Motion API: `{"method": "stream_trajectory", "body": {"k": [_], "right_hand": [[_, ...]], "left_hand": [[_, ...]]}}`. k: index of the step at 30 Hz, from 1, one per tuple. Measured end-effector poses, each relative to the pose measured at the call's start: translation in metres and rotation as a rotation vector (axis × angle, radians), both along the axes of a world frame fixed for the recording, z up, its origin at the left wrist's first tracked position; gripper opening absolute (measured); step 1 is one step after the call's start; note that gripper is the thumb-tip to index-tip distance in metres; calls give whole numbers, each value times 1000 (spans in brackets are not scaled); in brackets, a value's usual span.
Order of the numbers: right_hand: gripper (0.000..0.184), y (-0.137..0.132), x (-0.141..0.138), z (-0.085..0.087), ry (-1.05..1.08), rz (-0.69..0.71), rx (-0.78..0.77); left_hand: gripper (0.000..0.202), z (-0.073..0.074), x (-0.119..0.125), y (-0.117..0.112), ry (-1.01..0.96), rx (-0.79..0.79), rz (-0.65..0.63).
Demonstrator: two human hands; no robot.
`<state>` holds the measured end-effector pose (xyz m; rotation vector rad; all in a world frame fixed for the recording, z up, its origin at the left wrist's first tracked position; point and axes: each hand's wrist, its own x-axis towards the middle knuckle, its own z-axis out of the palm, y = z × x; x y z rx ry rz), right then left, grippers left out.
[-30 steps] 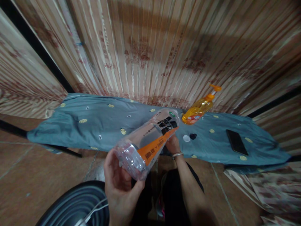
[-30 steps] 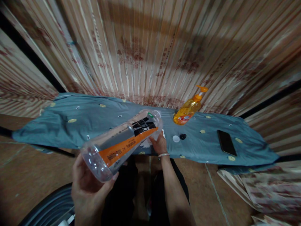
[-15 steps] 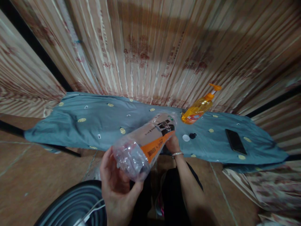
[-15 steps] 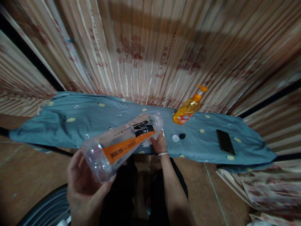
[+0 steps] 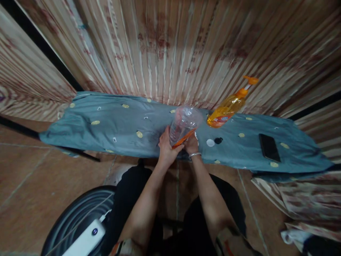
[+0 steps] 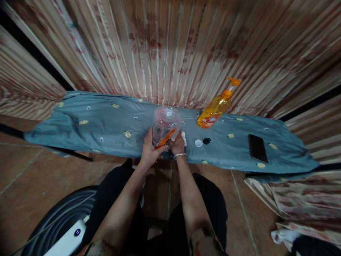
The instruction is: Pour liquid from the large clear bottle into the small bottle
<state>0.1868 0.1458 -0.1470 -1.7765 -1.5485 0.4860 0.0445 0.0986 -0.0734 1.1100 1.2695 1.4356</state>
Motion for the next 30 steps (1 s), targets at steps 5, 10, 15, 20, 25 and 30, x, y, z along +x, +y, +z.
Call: {"method": "stream_trajectory", "body": {"k": [5,10,15,20,25,30], "right_hand": [[51,16,8,2,4,-7,-81],[51,9,15,-1,37,5,-31],[51,-1,17,-2,65,-36,-3],[50,-11,16,0,95,-80,-12],[51,-13,14,4,95,-107,-29],[76,-27,12,8,172,-114,-42]], "left_hand": [[82,-11,-3,9,-164,5,52],[62,-14,-16,4,-485,-130,132],[46,-22,-37,-7,-653,-301,207],[31,-11,-48,-15,-853,-447,158],[25,21,-50,-9,-1018,-448,115],[44,39,-62,-12,-1263,-399,102]]}}
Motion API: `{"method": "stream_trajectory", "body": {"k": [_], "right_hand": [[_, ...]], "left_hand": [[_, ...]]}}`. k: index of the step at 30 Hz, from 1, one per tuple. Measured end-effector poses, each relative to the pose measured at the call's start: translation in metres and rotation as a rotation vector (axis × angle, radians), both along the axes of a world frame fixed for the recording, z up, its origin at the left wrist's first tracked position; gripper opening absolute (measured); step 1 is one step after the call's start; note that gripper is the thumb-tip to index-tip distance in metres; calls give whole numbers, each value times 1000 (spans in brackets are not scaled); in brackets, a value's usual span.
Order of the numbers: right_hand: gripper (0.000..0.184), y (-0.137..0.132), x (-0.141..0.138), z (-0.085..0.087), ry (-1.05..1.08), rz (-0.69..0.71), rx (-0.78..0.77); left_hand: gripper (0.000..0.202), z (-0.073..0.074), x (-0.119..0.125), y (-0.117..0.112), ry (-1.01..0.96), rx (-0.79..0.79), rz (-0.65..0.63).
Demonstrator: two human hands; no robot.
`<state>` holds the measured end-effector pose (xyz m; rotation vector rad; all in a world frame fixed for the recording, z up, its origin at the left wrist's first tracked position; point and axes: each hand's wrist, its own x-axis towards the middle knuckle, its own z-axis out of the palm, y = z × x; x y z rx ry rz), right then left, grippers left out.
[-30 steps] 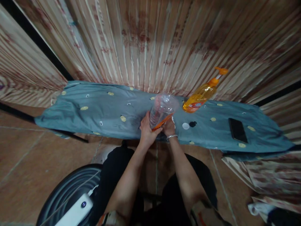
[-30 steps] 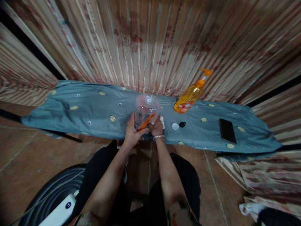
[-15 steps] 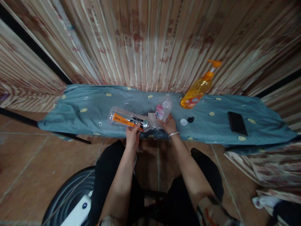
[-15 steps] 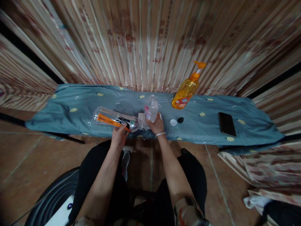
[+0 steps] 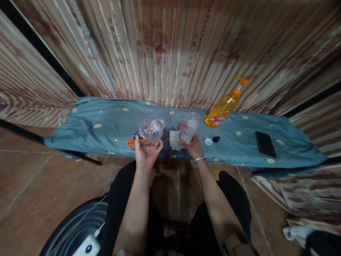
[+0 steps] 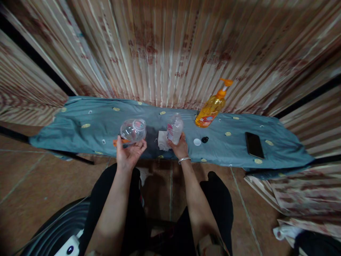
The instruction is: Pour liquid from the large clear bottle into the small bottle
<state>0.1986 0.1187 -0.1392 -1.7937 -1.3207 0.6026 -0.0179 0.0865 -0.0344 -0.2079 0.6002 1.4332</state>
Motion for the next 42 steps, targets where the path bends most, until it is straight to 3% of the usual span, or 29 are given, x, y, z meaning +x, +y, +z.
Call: {"method": "stream_trajectory", "body": {"k": [2,7,11,16,22,27,30,33,35,38,40,42], "right_hand": [[90,-13,1,-3,47,-55,22],[96,-29,2,-6,48,-158,68],[101,-3,-4,17,1,-93,83],[55,36,2,42,-165,-77,17],[56,68,28,43,-122,-162,116],[57,87,39,43,-124,-211,19],[76,80,44,38,-132,-198,40],[93,54,43,22,-175,-269,132],[85,30,33,7,-235,-235,194],[69,4,4,-14,-349,52,153],[68,-1,-17,-19,-475,135,81],[49,3,-30,-16,-587,193,4]], "left_hand": [[51,1,-6,-3,-24,13,13],[60,4,-18,-2,-78,62,49],[63,6,-25,6,-109,104,96],[71,7,-36,11,-199,130,135],[69,12,-42,14,-236,125,180],[73,16,-44,18,-265,106,198],[75,17,-46,20,-278,89,214],[77,16,-46,21,-280,89,216],[77,15,-47,20,-275,104,206],[78,13,-48,18,-273,116,199],[81,12,-49,18,-284,113,194],[82,11,-51,17,-295,109,186]]}}
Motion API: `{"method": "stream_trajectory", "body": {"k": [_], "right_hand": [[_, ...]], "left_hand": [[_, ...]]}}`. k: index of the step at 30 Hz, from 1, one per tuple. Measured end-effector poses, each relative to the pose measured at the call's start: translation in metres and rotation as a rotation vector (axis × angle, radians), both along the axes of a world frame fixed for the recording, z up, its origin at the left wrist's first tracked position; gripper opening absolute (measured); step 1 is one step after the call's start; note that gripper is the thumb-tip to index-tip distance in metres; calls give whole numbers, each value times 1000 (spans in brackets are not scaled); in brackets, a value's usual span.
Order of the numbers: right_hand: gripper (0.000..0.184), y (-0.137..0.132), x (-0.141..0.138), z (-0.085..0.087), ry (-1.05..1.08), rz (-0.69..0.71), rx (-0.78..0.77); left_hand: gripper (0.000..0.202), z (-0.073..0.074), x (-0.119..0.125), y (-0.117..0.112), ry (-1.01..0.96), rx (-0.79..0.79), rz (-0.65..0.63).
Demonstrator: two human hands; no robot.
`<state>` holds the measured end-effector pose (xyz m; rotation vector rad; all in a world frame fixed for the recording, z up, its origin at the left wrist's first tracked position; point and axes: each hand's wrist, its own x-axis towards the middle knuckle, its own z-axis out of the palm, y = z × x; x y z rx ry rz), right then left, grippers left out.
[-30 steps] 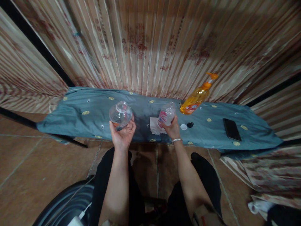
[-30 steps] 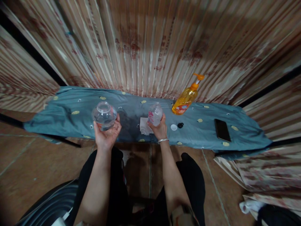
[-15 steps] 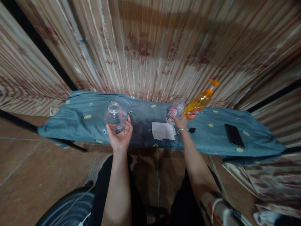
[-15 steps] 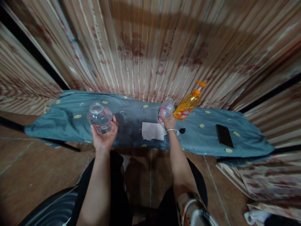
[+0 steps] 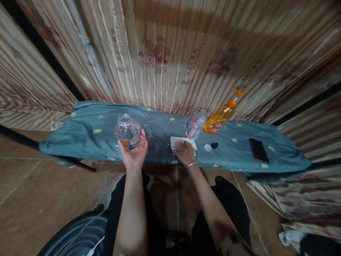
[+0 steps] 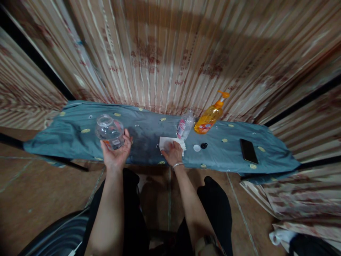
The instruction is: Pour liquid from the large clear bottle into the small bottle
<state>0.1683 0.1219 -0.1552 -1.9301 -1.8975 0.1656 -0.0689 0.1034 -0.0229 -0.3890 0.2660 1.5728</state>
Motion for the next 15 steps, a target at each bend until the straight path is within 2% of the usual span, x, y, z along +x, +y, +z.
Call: {"method": "stream_trajectory", "body": {"k": [2,7,12,15], "right_hand": [[29,7,-4,8,-72,41,-79],[32,8,8,25,-108,104,-152],[25,-14,9,28,-101,186,-168],[22,-21,8,28,37,210,-158]], "left_hand": [[82,0,-1,-1,-1,-3,-5],[83,-1,-2,-2,18,5,-18],[84,-5,-4,-2,45,8,-38],[86,-5,-5,-2,68,-4,-37]]}}
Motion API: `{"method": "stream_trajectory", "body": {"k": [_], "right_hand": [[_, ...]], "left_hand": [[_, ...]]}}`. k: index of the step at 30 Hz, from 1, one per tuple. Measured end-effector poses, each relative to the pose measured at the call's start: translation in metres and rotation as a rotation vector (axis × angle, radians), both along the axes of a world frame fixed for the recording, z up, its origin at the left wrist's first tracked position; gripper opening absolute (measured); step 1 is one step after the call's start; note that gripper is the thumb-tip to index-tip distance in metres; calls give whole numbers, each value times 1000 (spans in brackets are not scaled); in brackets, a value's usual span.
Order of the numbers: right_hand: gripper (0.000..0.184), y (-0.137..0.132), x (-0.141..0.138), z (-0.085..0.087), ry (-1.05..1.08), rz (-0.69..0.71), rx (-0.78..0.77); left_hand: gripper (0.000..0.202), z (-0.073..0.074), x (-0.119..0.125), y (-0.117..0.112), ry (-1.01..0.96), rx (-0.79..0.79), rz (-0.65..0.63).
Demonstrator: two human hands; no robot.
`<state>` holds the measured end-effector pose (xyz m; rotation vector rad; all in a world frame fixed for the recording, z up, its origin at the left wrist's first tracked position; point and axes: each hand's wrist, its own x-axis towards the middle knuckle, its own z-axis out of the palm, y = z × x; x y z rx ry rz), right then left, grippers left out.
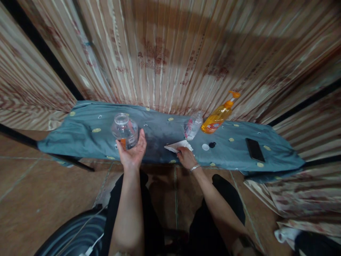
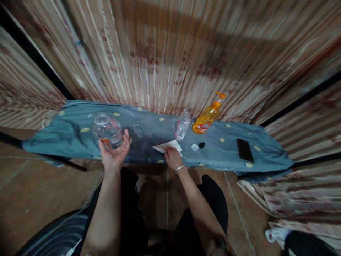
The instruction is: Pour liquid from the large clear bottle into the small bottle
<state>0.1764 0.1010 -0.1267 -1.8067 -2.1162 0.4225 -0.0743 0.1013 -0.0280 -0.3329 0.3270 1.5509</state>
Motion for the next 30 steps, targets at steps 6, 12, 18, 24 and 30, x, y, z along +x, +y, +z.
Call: {"method": "stream_trajectory", "body": {"k": [6,12,18,24,30], "right_hand": [[20,1,8,-1,720,-183,-96],[43,-5,3,0,1298,-414,-189],[47,1,4,4,1183,-386,-174],[40,17,16,22,954,-390,176],[41,5,-10,14,291,58,102]], "left_hand": [[85,1,-1,-6,21,-30,-8],[84,-4,-4,-11,37,-36,-17],[92,-7,-5,-14,26,-40,-72],[95,-14,-3,-26,36,-64,-137],[107,-23,-7,-21,-34,-104,-133]]}}
